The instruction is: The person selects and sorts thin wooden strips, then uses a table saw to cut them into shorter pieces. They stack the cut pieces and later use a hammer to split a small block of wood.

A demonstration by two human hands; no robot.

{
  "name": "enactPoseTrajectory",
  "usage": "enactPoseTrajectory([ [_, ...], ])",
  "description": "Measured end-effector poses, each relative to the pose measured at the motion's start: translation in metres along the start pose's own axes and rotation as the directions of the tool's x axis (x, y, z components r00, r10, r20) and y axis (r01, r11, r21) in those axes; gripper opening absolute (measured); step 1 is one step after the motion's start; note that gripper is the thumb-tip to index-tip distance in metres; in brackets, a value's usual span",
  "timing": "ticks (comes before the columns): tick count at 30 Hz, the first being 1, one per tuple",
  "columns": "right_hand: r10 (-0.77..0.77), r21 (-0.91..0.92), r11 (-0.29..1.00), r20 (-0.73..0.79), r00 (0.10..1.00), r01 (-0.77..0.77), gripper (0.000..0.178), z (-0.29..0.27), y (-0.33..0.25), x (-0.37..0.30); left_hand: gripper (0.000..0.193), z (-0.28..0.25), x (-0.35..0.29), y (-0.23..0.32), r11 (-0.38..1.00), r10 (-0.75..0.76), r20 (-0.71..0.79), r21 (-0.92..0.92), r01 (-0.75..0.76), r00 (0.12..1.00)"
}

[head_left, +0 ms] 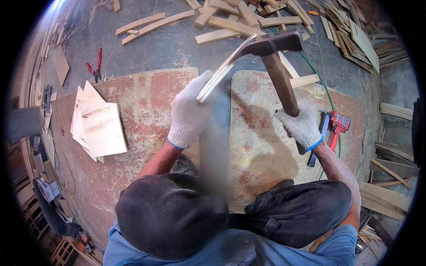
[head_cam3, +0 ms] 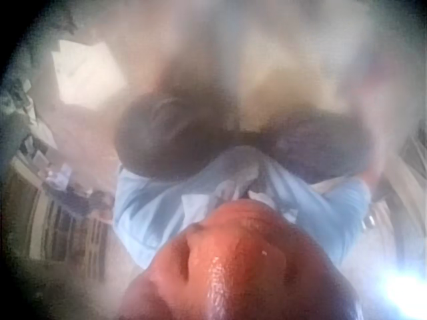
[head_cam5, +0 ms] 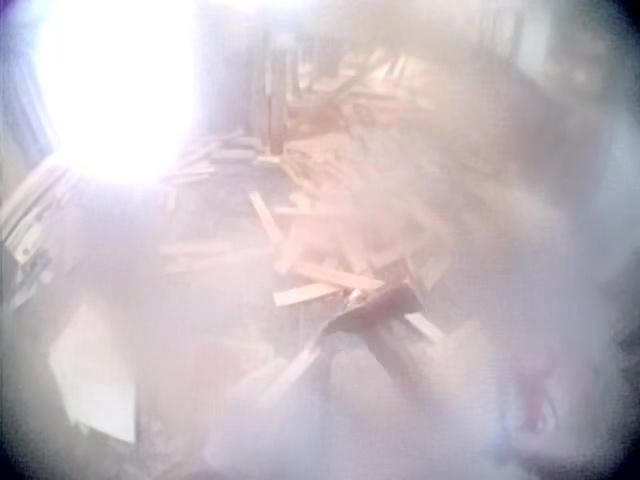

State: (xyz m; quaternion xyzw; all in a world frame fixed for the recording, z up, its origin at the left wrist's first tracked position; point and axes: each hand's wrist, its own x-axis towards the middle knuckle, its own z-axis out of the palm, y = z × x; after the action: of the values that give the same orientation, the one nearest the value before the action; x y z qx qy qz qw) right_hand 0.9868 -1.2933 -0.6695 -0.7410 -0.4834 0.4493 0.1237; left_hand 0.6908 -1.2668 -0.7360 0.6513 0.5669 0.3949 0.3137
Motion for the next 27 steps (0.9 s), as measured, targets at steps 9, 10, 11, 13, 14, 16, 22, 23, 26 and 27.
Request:
enactPoseTrajectory([
  [9,-0.073,0.011,0.997,-0.058,0.996,0.074,0.027,0.000,-0.002,0.000,0.043,-0.002,0.004,-0.007,0.999,-0.037,0.021,-0.003,0.037,0.999],
  [10,-0.096,-0.090,0.992,-0.039,0.995,0.092,0.027,0.005,0.003,0.003,0.043,-0.001,0.005,-0.007,0.998,-0.049,0.027,-0.024,0.049,0.998],
  [11,0.079,-0.010,0.997,0.035,0.996,-0.079,0.027,0.006,0.007,0.004,0.043,0.001,0.005,-0.009,0.997,-0.060,0.033,-0.046,0.062,0.998],
  [13,0.064,0.003,0.998,0.026,0.998,-0.065,0.026,0.000,-0.017,0.001,0.043,0.000,0.004,-0.012,0.996,-0.077,0.023,-0.050,0.078,0.997],
  [14,0.060,0.011,0.998,0.020,0.998,-0.060,0.026,-0.001,-0.025,-0.001,0.043,-0.001,0.005,-0.010,0.996,-0.074,0.014,-0.040,0.075,0.997],
  [16,0.030,0.077,0.997,-0.062,0.998,-0.025,0.024,0.000,-0.021,-0.003,0.043,-0.002,0.005,-0.009,0.998,-0.052,0.019,-0.029,0.052,0.998],
  [22,-0.002,-0.063,0.998,0.059,0.998,0.005,0.027,0.003,-0.006,0.008,0.043,0.000,0.006,-0.009,0.999,-0.029,0.022,-0.026,0.029,0.999],
  [23,0.101,0.024,0.994,0.098,0.990,-0.104,0.031,0.000,-0.009,0.007,0.043,0.001,0.007,-0.011,0.999,-0.019,0.014,-0.038,0.020,1.000],
  [26,0.102,0.019,0.995,0.036,0.994,-0.102,0.030,0.001,-0.023,0.003,0.043,-0.001,0.006,-0.014,1.000,0.001,0.005,-0.009,-0.001,1.000],
  [27,0.102,0.021,0.994,0.040,0.994,-0.103,0.029,0.002,-0.023,0.002,0.043,-0.001,0.006,-0.016,1.000,0.011,0.009,0.007,-0.011,1.000],
])
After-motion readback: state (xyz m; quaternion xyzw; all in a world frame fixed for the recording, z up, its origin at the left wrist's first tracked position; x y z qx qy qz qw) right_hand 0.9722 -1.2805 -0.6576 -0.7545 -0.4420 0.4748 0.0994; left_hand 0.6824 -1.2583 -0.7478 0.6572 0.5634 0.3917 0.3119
